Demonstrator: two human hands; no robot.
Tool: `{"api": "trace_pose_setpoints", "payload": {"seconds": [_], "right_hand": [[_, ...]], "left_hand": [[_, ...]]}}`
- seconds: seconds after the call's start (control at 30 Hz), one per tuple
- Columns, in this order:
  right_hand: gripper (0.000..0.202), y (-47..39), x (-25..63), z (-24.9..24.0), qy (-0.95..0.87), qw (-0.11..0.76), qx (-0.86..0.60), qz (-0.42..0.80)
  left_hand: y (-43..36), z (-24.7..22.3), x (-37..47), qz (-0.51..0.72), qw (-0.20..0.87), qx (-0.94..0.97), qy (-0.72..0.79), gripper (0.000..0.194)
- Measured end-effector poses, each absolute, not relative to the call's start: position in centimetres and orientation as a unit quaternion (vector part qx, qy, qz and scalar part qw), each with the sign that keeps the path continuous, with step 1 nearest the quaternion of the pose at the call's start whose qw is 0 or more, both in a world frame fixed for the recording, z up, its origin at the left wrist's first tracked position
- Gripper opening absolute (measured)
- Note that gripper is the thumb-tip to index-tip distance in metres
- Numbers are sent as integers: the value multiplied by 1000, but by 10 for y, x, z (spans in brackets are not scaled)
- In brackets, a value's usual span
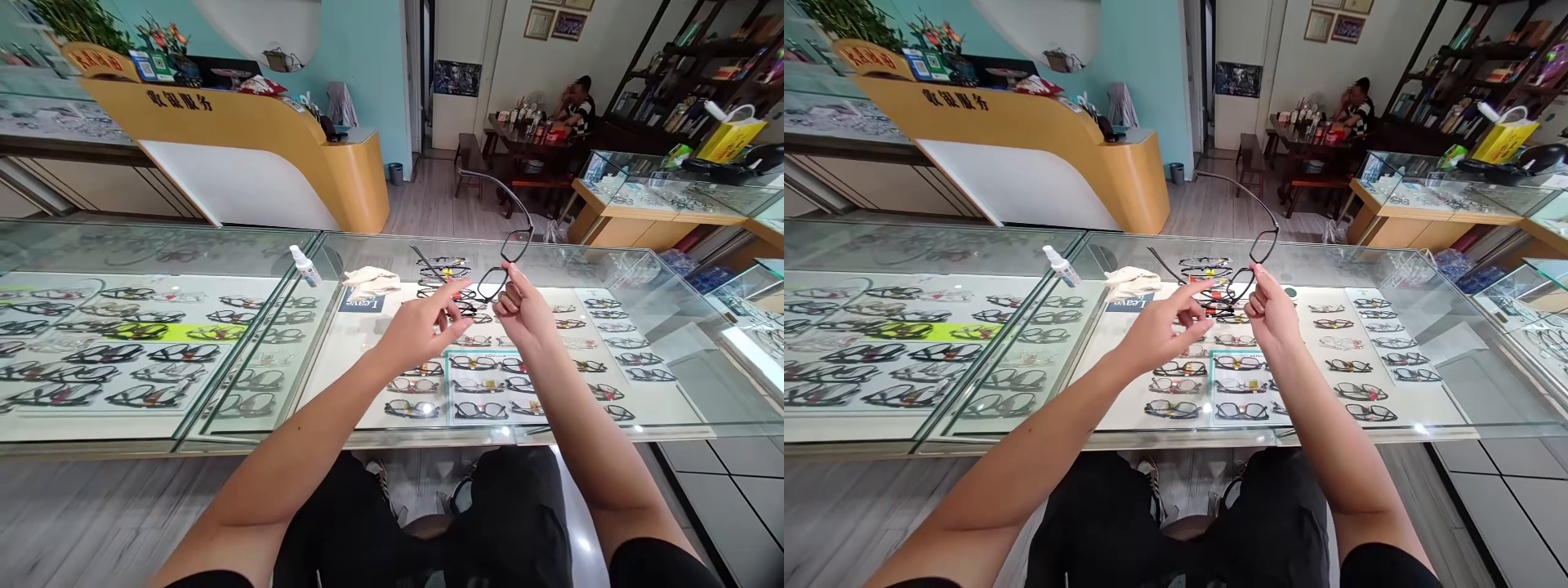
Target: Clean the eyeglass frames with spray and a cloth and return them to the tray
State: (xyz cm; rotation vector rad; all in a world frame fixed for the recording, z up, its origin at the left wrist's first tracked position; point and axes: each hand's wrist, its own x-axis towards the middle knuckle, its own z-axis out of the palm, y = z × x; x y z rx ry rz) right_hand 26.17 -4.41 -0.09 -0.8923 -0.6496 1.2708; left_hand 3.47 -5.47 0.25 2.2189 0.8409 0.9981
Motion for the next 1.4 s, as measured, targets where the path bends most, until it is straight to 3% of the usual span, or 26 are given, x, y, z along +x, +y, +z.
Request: {"api": "trace_pose_setpoints", "payload": {"seconds": [0.23,0.47,0.63,0.73,0.9,1.03,1.17,1.4], "right_hand": [[42,-48,249,1,-309,631,-402,587],[45,-55,239,4,-387,609,-404,562],[21,-53,247,2,-414,648,-437,466],[15,-50,254,4,-412,658,-472,417],[44,-56,253,12,-454,628,-443,450],[43,-62,247,13,-502,623,-406,441],[38,-62,247,10,-514,629,-412,413],[32,-57,250,9,-511,643,-419,387]], "left_hand": [[-45,-9,39,456,315,766,327,26],[-26,1,29,559,443,646,270,42],[-14,16,15,596,506,564,266,51],[-9,20,7,597,565,507,260,46],[-7,25,2,596,641,416,248,28],[-8,25,2,573,687,375,242,24],[-3,20,1,570,691,365,255,24],[4,14,2,595,602,451,283,36]]}}
